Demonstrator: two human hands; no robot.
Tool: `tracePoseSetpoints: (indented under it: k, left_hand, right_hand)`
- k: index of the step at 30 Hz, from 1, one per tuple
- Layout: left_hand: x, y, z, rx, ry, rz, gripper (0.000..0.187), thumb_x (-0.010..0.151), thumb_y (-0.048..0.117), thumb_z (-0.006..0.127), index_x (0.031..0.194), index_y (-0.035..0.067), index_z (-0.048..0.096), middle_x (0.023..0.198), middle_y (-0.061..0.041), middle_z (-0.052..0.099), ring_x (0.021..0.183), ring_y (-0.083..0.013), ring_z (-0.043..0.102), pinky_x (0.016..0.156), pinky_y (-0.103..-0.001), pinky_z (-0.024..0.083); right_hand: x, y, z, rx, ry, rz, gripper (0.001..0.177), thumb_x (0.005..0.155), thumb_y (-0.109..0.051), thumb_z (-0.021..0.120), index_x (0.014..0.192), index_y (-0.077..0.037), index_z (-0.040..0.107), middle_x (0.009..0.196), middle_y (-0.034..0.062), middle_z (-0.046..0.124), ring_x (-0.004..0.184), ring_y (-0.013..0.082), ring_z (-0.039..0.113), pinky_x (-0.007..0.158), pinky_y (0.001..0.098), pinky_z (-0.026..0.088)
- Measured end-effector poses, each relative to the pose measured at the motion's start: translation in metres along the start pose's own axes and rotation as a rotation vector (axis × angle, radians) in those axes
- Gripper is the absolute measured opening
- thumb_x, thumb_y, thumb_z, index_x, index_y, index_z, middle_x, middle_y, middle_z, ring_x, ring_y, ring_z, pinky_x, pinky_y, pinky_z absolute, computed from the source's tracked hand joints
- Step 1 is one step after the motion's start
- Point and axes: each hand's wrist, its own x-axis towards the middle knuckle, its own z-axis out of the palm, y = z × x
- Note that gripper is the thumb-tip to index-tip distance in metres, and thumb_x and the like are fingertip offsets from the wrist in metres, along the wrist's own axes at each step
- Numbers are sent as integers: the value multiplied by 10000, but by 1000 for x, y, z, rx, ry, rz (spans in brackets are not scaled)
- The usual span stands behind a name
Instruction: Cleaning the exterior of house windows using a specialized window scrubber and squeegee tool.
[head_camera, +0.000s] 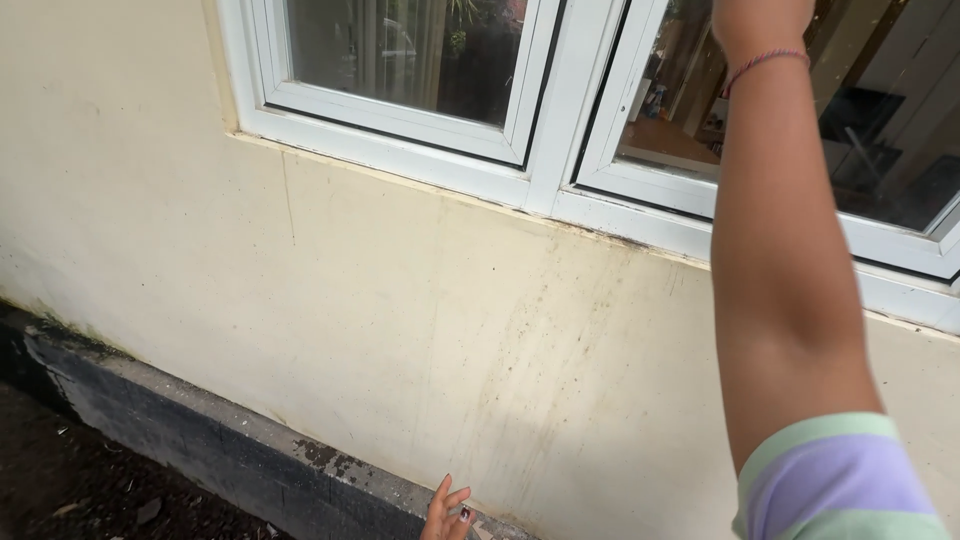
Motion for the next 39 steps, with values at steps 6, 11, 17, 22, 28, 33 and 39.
tracePoseSetpoints:
  k: [6,11,17,22,28,33,39]
  left_hand:
    - [-47,68,37,21,-15,-56,788,931,249,632,1588,136,211,1499,-186,506,1223,-318,672,1073,-439,504]
    - [-56,94,61,11,-81,-66,771,929,247,614,1589,156,227,1511,-173,496,1270,-312,631,1082,-452,481]
    - [-5,24,39,124,-111,12,772,940,256,632,1588,142,228,1480,-187,518,1226,-304,683,1076,-440,533]
    - [72,-68,0,8,-273,86,845,917,296,672,1562,165,142,1451,-245,551,1161,-280,692,1010,-474,555]
    - [72,-75,-1,83,-214,30,810,933,342,595,1608,178,177,1426,-231,589,1057,-319,754,976,-456,601]
    - [69,-70,31,85,-211,114,757,954,388,557,1595,161,226,1404,-245,632,1097,-295,764,1015,-422,585]
    - [78,-75,35,-52,-313,-79,738,969,425,535,1587,167,225,1428,-224,638,1200,-279,729,1079,-437,544]
  right_hand:
    - [-217,-88,-40,-33,-75,94,698,1113,-214,564,1644,-103,126,919,222,700,717,335,689,589,447,545]
    - [-416,-133,-75,55,-419,545,686,1051,-307,548,1633,-164,214,872,218,710,736,428,682,600,512,522]
    - [-392,-108,-59,39,-327,471,666,1009,-283,574,1601,-182,288,920,220,714,761,429,686,623,508,528]
    - [-189,-97,-52,195,-183,339,634,1128,-268,491,1653,-146,157,867,158,725,703,309,720,573,431,549]
    - [-183,-107,-48,112,-262,345,670,1108,-282,492,1641,-155,106,862,156,719,661,272,716,486,382,568]
    - [-354,-131,-87,48,-467,464,684,1056,-346,484,1636,-210,147,900,168,719,688,304,722,504,415,563]
    - [-482,-107,-147,-60,-672,748,669,988,-356,533,1598,-297,268,927,111,753,713,274,755,583,388,591]
